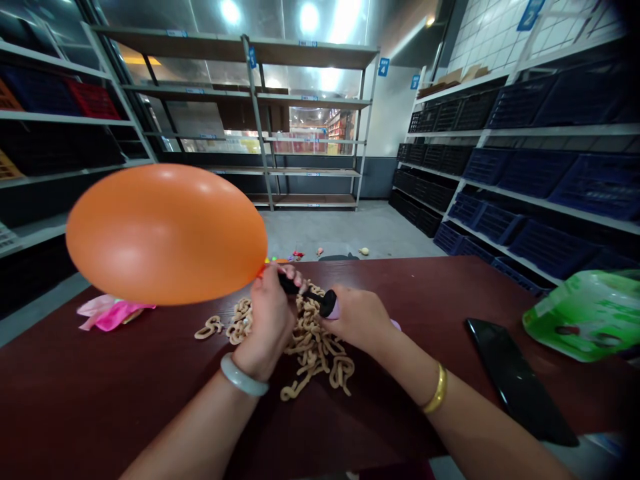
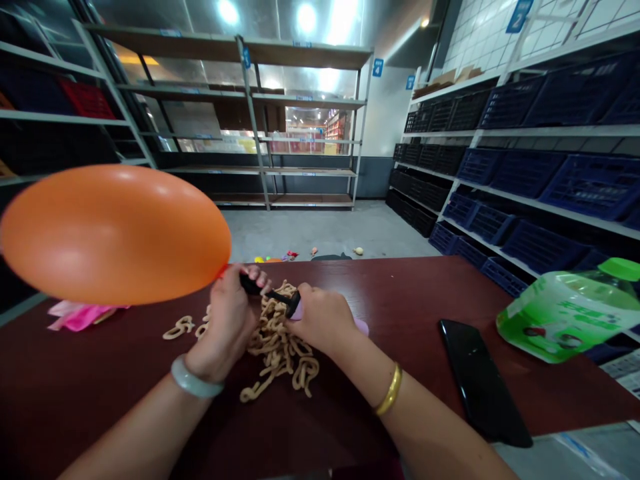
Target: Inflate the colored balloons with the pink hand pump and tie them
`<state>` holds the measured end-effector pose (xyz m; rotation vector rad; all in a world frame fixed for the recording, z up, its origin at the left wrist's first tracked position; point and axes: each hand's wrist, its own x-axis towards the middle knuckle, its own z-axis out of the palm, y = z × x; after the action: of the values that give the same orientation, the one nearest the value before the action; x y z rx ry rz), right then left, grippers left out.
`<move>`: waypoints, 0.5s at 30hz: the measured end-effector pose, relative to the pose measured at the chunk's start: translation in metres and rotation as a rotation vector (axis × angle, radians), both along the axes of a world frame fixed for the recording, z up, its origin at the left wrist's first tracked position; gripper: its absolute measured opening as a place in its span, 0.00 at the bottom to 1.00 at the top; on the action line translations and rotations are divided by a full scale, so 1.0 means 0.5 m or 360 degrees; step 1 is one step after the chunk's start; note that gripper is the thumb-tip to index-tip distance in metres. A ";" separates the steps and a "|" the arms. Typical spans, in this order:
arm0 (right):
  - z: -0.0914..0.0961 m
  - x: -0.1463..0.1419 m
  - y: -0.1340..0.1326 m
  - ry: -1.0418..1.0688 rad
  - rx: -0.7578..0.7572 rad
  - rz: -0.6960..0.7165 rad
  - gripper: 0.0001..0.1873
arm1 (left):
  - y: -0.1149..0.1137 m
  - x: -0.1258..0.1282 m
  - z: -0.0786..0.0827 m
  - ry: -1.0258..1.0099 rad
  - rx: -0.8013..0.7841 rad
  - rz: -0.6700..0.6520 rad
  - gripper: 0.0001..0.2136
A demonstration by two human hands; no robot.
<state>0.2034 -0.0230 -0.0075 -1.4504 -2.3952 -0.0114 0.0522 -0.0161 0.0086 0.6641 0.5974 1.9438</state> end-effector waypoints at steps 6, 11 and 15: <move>0.006 0.018 0.009 -0.0124 0.0000 0.0018 0.24 | 0.028 -0.118 0.036 -0.0105 -0.0029 0.0286 0.06; 0.006 0.025 0.013 -0.0188 0.0007 0.0023 0.23 | 0.034 -0.131 0.031 -0.0135 -0.0057 0.0278 0.07; 0.004 0.029 0.017 -0.0222 0.0006 -0.0011 0.21 | 0.029 -0.087 0.015 -0.0140 -0.0039 0.0214 0.07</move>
<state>0.2178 -0.0146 -0.0055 -1.5021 -2.4984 -0.1223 0.0085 -0.0017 0.0160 0.5317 0.6238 2.0754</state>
